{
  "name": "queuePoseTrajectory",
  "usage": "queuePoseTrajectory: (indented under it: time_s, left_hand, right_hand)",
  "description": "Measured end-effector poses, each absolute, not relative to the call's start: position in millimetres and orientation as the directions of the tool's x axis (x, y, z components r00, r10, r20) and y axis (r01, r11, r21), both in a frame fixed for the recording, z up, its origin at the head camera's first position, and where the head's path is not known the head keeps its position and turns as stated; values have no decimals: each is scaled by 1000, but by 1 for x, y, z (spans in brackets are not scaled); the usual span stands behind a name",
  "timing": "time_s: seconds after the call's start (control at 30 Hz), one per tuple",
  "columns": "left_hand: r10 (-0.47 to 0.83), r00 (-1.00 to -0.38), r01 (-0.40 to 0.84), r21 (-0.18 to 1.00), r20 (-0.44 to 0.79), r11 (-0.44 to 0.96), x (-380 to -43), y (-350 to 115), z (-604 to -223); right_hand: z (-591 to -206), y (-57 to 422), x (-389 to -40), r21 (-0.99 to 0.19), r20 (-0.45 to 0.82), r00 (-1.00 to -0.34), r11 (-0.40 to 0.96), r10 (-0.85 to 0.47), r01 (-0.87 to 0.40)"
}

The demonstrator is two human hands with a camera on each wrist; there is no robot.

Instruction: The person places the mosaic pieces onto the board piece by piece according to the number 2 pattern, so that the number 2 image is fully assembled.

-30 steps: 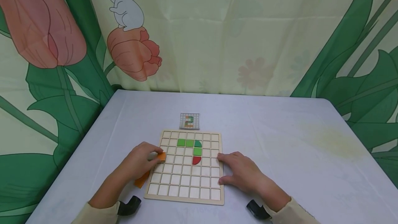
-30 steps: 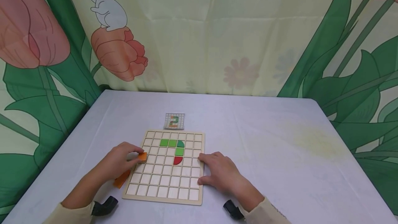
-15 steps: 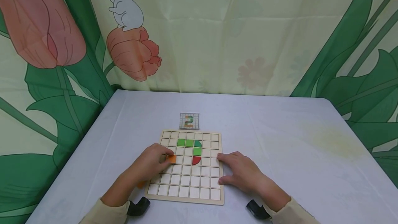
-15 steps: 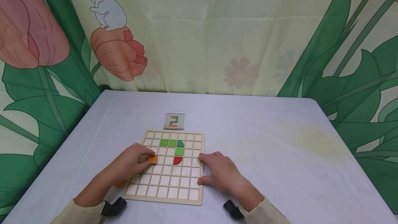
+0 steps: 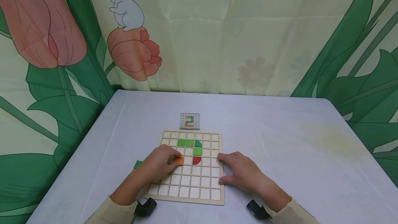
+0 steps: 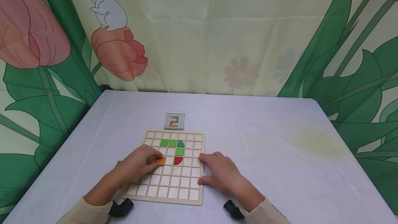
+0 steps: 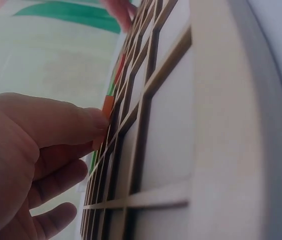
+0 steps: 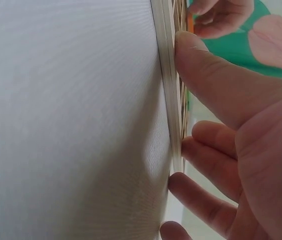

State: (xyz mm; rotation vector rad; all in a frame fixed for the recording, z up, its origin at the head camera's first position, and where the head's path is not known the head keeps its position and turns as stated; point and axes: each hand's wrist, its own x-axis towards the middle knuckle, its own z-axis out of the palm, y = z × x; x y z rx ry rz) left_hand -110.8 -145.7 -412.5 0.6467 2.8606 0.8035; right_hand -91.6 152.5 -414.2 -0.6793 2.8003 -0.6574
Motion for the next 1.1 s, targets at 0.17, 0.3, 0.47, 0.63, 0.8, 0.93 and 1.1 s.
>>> queuePoseTrajectory:
  time_s: [0.17,0.3,0.47,0.63,0.8,0.93,1.1]
  left_hand:
    - [453,-891,404,506,30,762,-113,-142,-414]
    - [470,-881,433,502,58,749,-113,-141,-415]
    - [481,-873,455,494,81,741,-115,-138,-417]
    - [469,-881,437,502,70,746,-116,-134,-417]
    - [463,-884,431,504,68,748,-117,-133,-418]
    - [458,-887,423,502,59,754,-116,-131,-417]
    - [457,-888,416,502,46,759,-115,-129,-415]
  right_hand:
    - [-414,153,-91,-459,-71,-876,795,-476,-395]
    - [-413,152,-91,-458,-76,-879,800,-470,-388]
    - [-412,151,-91,-460,-86,-887,808,-454,-369]
    - [-412,151,-91,-464,-89,-887,807,-453,-365]
    - [-412,152,-90,-469,-86,-884,801,-459,-371]
    - [-412,152,-90,-472,-84,-884,799,-461,-372]
    - [-412,151,-90,-469,-84,-885,802,-458,-370]
